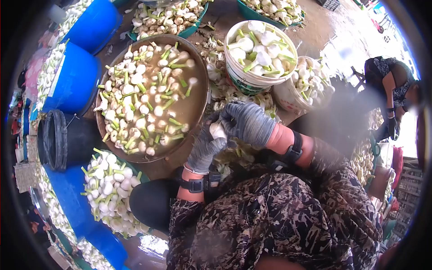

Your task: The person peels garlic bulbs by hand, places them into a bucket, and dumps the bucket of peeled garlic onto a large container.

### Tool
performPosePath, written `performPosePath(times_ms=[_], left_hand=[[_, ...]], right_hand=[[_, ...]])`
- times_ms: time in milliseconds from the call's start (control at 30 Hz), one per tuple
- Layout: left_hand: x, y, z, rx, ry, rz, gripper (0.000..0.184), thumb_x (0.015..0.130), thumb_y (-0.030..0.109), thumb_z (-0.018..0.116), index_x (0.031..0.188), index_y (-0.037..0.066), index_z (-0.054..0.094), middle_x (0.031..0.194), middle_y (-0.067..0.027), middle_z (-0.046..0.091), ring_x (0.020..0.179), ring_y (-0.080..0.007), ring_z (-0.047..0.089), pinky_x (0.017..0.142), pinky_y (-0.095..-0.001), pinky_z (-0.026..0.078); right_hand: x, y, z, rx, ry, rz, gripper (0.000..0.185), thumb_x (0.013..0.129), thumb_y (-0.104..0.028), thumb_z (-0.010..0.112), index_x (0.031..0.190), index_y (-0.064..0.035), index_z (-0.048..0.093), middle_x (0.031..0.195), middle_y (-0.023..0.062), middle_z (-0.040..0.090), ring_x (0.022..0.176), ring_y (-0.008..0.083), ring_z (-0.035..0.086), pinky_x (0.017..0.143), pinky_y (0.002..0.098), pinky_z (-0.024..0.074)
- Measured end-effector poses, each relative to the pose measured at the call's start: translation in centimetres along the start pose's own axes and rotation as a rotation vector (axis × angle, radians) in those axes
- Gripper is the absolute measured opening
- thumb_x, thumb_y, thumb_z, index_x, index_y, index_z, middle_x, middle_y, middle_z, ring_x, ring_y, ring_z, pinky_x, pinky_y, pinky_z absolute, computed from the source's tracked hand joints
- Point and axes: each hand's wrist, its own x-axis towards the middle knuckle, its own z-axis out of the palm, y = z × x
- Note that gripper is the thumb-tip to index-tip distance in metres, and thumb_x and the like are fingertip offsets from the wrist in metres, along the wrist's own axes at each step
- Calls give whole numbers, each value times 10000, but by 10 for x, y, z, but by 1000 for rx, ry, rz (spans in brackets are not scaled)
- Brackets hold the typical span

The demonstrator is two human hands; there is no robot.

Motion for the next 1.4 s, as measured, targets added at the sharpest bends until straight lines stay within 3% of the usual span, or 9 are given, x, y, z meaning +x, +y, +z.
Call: performPosePath(times_ms=[267,500,700,800,1100,1233,1300,1367,1400], left_hand=[[4,-8,-9,-11,-120,-8,864,748,264,733,1446,30,281,1333,-107,453,1193,-201,464,1030,-344,383],[3,7,5,811,-56,221,817,715,83,640,1446,21,280,1411,-143,406,1335,-247,367,1118,-355,284],[5,3,7,590,133,-19,563,863,68,569,1387,19,369,1312,-152,497,1181,-248,503,1016,-346,403],[5,3,7,915,146,151,448,886,82,552,1321,25,463,1243,-159,551,1148,-249,535,999,-349,417],[5,10,10,819,167,148,399,927,111,535,1309,20,467,1264,-147,551,1155,-235,544,1003,-326,417],[3,2,5,744,163,294,384,948,134,528,1307,18,457,1294,-132,536,1174,-226,540,1018,-352,432],[5,1,-5,-25,60,61,380,930,88,568,1291,23,472,1311,-123,517,1194,-201,522,999,-319,455],[9,-5,-6,-10,124,103,430,909,157,622,1292,28,476,1322,-98,504,1158,-189,533,995,-328,469],[10,-9,-7,-133,160,122,423,922,153,600,1306,44,462,1314,-106,502,1170,-223,532,999,-394,473]], right_hand=[[-14,12,7,741,-56,122,162,890,-161,614,993,-36,612,851,163,655,758,286,628,722,368,501],[-13,27,23,545,-72,317,169,904,-155,615,994,-12,595,820,130,644,735,212,603,707,349,496],[-14,16,24,286,158,149,140,869,-134,620,919,-5,597,812,212,630,721,376,600,663,409,485],[-11,20,27,646,22,427,187,897,-158,599,966,16,610,799,185,656,708,299,610,689,381,488],[-9,39,31,500,11,408,230,934,-187,563,994,25,629,779,102,642,676,161,594,671,329,508],[-3,70,4,1380,272,765,166,949,-165,560,907,-13,612,728,43,611,604,120,595,544,284,526],[-3,86,-12,948,23,636,201,935,-193,580,935,6,613,731,61,616,638,138,609,608,303,530],[-10,96,-5,31,-71,181,323,929,-285,599,1026,24,610,799,110,657,792,197,635,750,325,506],[-12,79,-8,89,-36,189,337,911,-287,629,1065,12,605,849,121,661,819,203,633,749,334,506]])
